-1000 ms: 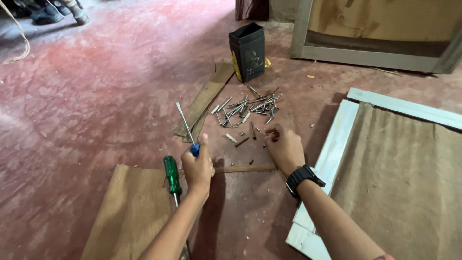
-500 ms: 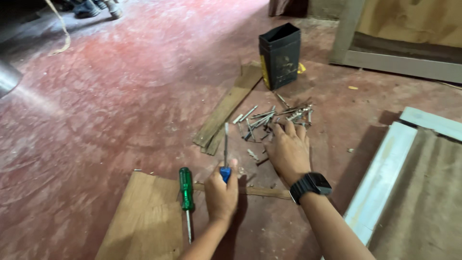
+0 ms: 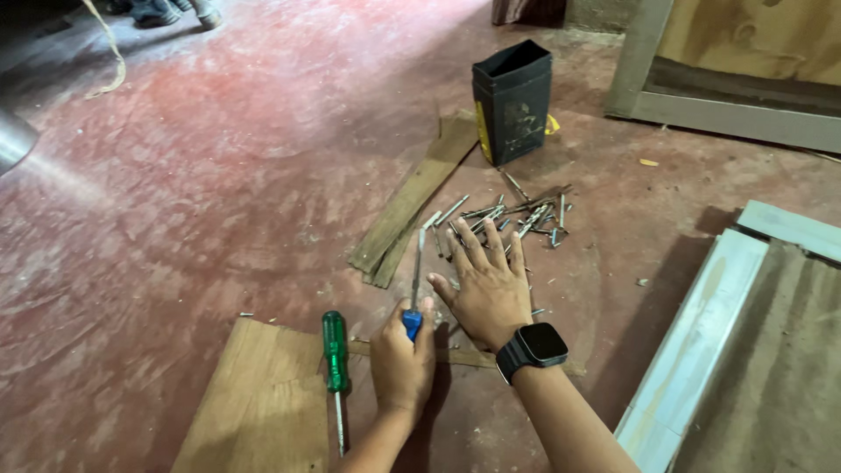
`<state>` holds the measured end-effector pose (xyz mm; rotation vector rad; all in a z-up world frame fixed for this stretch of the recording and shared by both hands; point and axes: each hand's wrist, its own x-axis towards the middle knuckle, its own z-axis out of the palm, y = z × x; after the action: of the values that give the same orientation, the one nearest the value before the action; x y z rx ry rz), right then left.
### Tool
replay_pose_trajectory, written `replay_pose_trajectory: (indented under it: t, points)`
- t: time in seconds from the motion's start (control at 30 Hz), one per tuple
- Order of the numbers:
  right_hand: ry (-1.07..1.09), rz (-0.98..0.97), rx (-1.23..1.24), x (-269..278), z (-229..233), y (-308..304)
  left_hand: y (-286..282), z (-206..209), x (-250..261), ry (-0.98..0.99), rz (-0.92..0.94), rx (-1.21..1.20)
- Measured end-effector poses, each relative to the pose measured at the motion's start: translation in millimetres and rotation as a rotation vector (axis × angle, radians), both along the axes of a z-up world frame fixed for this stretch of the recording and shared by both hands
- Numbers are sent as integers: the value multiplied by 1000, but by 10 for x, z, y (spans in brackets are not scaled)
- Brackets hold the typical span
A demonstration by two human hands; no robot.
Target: The person assembles a rectangular frame by screwing metal strips to a wooden board. They use a screwdriver to drive screws into the frame corners, then lift and inspect the assembled frame.
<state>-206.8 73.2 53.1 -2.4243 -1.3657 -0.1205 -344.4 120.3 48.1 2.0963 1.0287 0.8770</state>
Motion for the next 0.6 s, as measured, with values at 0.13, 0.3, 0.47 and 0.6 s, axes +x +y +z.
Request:
replay_pose_trajectory:
  t: [0.13,0.3,0.47,0.6]
  points:
    - [91,-99,-170,-54,92,-262,-13,32,5,14,4,-33]
    - [11,-159,154,-81,35,-443,-14,14,7,-11,-14,8]
    - [20,-68,109,-27,-56,-259,-21,20,7,-19,-24,36]
    - [122,-40,33,-202,-49,-296,-27,-16,-21,-81,-70,90]
